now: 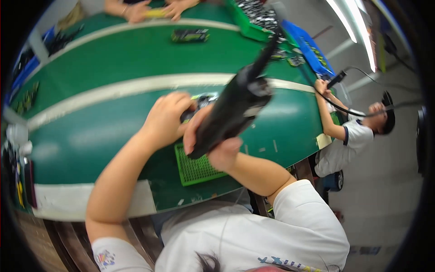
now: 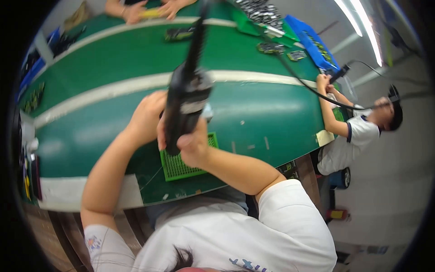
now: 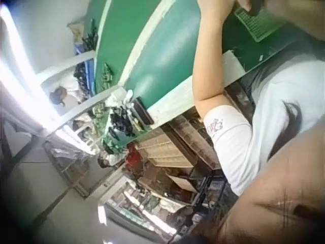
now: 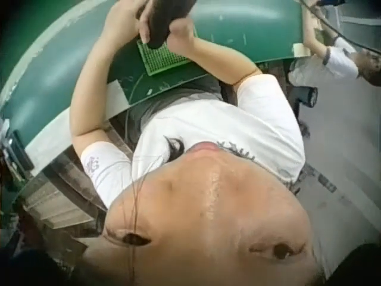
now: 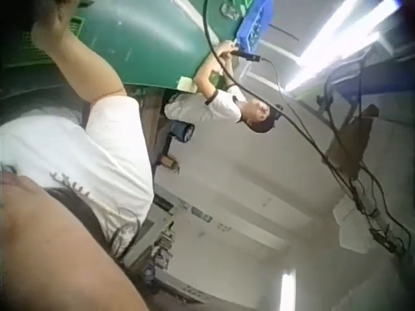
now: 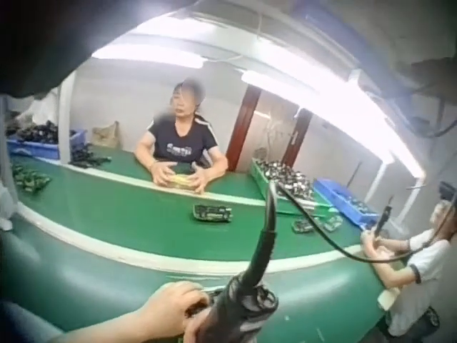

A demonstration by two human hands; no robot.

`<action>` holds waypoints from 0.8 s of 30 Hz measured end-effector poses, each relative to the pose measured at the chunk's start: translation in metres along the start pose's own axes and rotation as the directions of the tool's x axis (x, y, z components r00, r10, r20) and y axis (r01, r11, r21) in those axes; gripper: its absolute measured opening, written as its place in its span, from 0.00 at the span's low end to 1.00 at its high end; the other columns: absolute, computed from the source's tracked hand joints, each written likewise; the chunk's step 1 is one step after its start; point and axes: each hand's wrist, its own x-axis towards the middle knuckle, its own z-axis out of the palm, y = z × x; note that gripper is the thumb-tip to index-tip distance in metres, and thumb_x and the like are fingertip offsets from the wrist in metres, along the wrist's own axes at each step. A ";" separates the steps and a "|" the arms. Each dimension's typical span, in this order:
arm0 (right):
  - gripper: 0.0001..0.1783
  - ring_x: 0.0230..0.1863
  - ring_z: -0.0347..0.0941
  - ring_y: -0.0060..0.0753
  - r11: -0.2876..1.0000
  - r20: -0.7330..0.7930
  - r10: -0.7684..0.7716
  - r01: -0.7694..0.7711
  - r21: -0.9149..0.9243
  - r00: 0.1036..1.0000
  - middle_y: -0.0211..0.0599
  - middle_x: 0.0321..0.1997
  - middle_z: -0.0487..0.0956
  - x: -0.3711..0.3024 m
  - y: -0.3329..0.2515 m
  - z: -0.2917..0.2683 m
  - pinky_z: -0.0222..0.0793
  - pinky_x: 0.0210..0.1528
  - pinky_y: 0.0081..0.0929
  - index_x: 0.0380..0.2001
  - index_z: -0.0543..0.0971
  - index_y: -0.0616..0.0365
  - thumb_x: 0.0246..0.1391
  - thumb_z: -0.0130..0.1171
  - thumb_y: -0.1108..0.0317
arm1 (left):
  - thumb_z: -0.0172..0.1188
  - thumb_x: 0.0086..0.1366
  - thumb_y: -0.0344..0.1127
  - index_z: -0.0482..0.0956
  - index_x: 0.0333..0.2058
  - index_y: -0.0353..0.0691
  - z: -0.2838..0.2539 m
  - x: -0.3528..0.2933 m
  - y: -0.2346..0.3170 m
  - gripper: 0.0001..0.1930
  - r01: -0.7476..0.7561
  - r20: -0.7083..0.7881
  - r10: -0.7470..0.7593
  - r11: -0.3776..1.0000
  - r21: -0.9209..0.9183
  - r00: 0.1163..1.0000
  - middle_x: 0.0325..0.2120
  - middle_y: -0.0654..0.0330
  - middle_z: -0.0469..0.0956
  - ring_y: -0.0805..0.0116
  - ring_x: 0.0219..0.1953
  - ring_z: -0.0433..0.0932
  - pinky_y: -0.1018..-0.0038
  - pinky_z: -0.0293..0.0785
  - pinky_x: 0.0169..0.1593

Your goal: The person takes toy cars from a conveyor line, fastens screws into their undersides using an electric screwdriver, and places the assembled toy cars into a partitioned tray.

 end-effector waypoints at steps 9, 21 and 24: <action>0.38 0.24 0.71 0.22 0.987 0.069 -0.107 0.097 0.131 0.992 0.34 0.25 0.74 -0.011 0.011 -0.005 0.69 0.26 0.22 0.39 0.68 0.62 0.50 0.58 0.33 | 0.64 0.48 0.33 0.77 0.42 0.37 -0.005 -0.001 0.007 0.20 0.117 0.127 -0.111 0.992 -0.041 0.986 0.44 0.49 0.77 0.46 0.49 0.74 0.59 0.69 0.52; 0.41 0.26 0.72 0.24 0.992 0.154 -0.106 0.094 0.080 0.982 0.36 0.29 0.74 -0.010 0.023 -0.008 0.69 0.29 0.21 0.43 0.68 0.62 0.50 0.56 0.30 | 0.64 0.46 0.35 0.77 0.39 0.39 0.004 -0.002 -0.011 0.19 0.097 0.182 -0.091 0.995 -0.019 0.979 0.41 0.51 0.78 0.46 0.46 0.75 0.58 0.70 0.50; 0.41 0.26 0.72 0.24 0.990 0.150 -0.114 0.101 0.095 0.982 0.36 0.29 0.74 -0.008 0.023 -0.008 0.69 0.30 0.22 0.43 0.68 0.62 0.50 0.56 0.30 | 0.65 0.45 0.35 0.77 0.38 0.40 0.004 -0.002 -0.012 0.19 0.095 0.149 -0.095 0.995 0.005 0.984 0.40 0.51 0.79 0.47 0.45 0.76 0.59 0.71 0.50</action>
